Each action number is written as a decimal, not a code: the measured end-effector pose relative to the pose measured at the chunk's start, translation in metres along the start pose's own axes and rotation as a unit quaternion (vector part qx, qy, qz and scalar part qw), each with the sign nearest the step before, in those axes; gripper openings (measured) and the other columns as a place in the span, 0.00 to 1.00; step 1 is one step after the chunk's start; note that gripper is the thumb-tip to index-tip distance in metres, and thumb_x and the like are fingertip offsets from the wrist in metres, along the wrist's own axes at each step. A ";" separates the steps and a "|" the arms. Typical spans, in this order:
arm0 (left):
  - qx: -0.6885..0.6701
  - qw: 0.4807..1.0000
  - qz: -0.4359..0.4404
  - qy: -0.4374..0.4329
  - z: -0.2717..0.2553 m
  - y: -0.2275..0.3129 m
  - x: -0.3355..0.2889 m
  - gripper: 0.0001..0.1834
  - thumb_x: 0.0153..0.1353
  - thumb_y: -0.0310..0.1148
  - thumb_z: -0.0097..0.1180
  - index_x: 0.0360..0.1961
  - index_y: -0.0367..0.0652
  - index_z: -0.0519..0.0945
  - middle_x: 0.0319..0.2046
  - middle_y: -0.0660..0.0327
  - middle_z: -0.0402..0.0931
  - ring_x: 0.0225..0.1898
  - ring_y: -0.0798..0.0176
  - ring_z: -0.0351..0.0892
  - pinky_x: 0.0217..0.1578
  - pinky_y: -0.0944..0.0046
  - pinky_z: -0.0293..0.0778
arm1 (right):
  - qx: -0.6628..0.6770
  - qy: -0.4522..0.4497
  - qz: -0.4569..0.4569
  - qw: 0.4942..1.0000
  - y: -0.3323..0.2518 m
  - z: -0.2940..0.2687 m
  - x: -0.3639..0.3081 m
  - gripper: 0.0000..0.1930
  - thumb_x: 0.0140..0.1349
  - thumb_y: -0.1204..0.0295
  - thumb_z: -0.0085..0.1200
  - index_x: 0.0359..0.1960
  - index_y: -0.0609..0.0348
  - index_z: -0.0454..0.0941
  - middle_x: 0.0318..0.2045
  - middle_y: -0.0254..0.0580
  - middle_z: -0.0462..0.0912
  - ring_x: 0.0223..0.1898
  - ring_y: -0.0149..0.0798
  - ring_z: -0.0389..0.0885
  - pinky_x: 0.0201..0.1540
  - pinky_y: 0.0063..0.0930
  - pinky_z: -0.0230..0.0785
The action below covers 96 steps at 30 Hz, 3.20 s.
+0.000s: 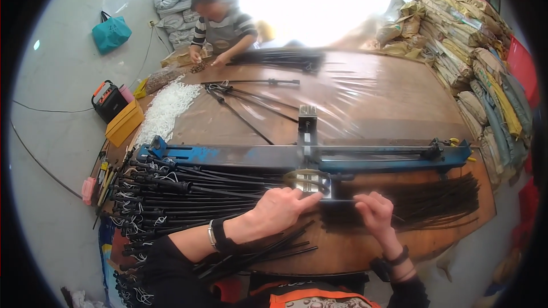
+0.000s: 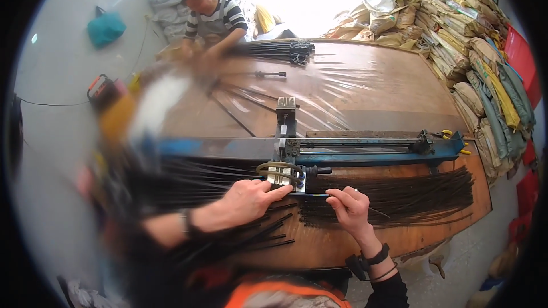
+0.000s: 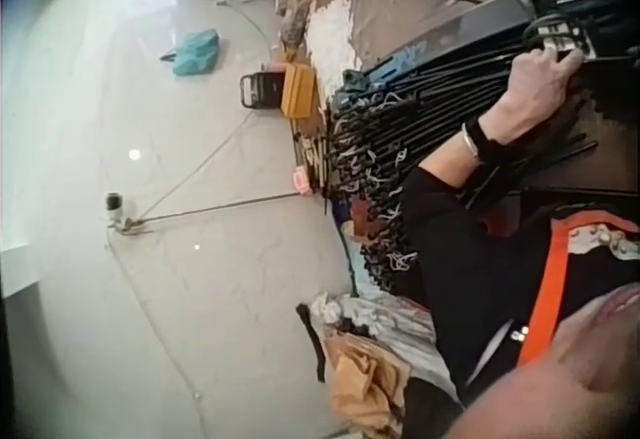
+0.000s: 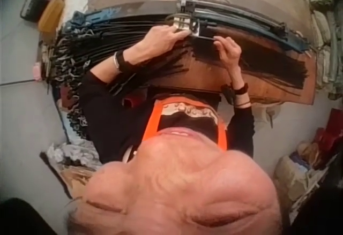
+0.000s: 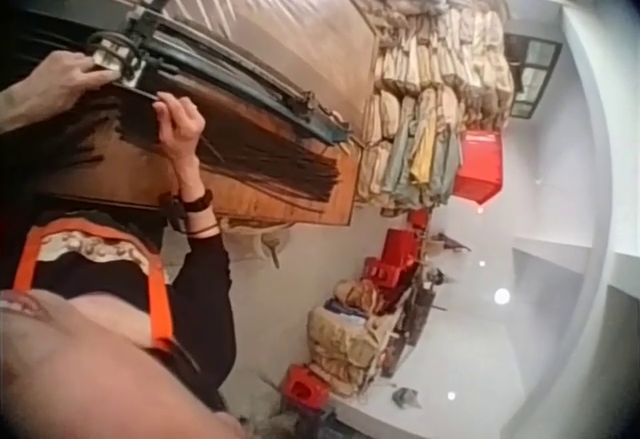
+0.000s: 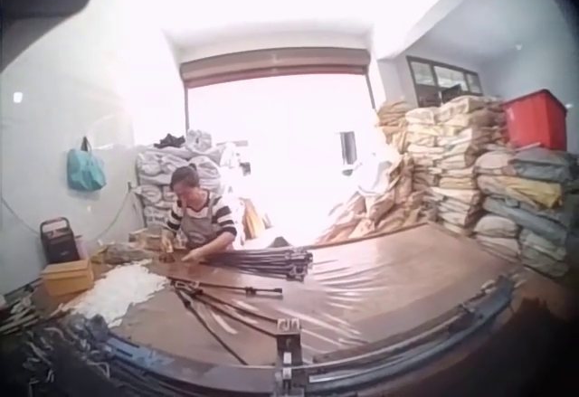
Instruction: The person picks up a long black rod and a spring, slides the spring onto the rod, and inserts it into a machine to be processed. They then remove the rod and place it onto a pile with others.
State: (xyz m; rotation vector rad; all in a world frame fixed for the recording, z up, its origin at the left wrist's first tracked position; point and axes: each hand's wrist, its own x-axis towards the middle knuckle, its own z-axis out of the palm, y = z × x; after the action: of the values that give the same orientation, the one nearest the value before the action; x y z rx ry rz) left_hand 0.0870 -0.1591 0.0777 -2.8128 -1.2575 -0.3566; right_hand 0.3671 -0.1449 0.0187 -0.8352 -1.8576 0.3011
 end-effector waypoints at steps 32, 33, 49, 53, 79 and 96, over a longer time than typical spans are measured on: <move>0.053 0.980 -0.031 0.187 -0.044 -0.071 0.056 0.18 0.61 0.21 0.55 0.53 0.44 0.78 0.27 0.56 0.75 0.28 0.52 0.77 0.31 0.53 0.73 | -0.019 0.015 0.163 0.986 0.119 -0.007 0.013 0.07 0.65 0.76 0.55 0.43 0.64 0.80 0.31 0.49 0.82 0.34 0.43 0.83 0.38 0.29 0.73; 0.047 0.981 -0.060 0.178 -0.053 -0.070 0.045 0.19 0.62 0.21 0.54 0.54 0.45 0.77 0.29 0.55 0.77 0.30 0.53 0.78 0.33 0.55 0.74 | 0.004 -0.047 0.223 0.974 0.111 -0.001 0.024 0.07 0.66 0.74 0.56 0.42 0.64 0.80 0.30 0.46 0.84 0.32 0.37 0.83 0.37 0.29 0.74; 0.053 0.958 -0.225 0.169 -0.040 -0.154 -0.076 0.18 0.68 0.25 0.54 0.58 0.42 0.77 0.39 0.46 0.81 0.34 0.57 0.81 0.40 0.62 0.75 | 0.085 -0.158 0.006 0.984 0.108 0.160 0.141 0.06 0.60 0.70 0.64 0.34 0.58 0.83 0.28 0.40 0.86 0.29 0.31 0.84 0.35 0.26 0.75; 0.047 0.955 -0.243 0.162 -0.034 -0.167 -0.075 0.18 0.68 0.25 0.54 0.58 0.42 0.77 0.39 0.45 0.81 0.32 0.57 0.79 0.38 0.63 0.75 | 0.021 -0.280 -0.004 0.960 0.110 0.175 0.157 0.06 0.58 0.71 0.64 0.34 0.58 0.83 0.25 0.41 0.85 0.27 0.34 0.84 0.33 0.27 0.74; 0.070 0.955 -0.265 0.112 -0.011 -0.208 -0.077 0.17 0.67 0.28 0.54 0.57 0.43 0.77 0.37 0.46 0.80 0.34 0.47 0.80 0.37 0.57 0.75 | -0.190 -0.144 -0.138 0.961 0.162 0.092 0.138 0.05 0.53 0.77 0.58 0.29 0.50 0.81 0.26 0.38 0.82 0.31 0.41 0.81 0.43 0.38 0.67; -0.105 0.989 -0.093 0.042 0.058 -0.168 0.041 0.08 0.65 0.36 0.54 0.37 0.41 0.78 0.31 0.52 0.79 0.34 0.43 0.80 0.33 0.50 0.75 | -0.260 -0.108 -0.038 0.959 0.148 0.004 0.073 0.03 0.64 0.76 0.53 0.32 0.61 0.74 0.27 0.42 0.75 0.34 0.46 0.72 0.46 0.35 0.62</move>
State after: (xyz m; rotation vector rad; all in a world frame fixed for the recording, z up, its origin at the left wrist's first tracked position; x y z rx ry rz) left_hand 0.0001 -0.0085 0.0209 -2.8158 -1.5525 -0.6460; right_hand 0.4076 0.0125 -0.0131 -1.1136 -2.2105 -0.1655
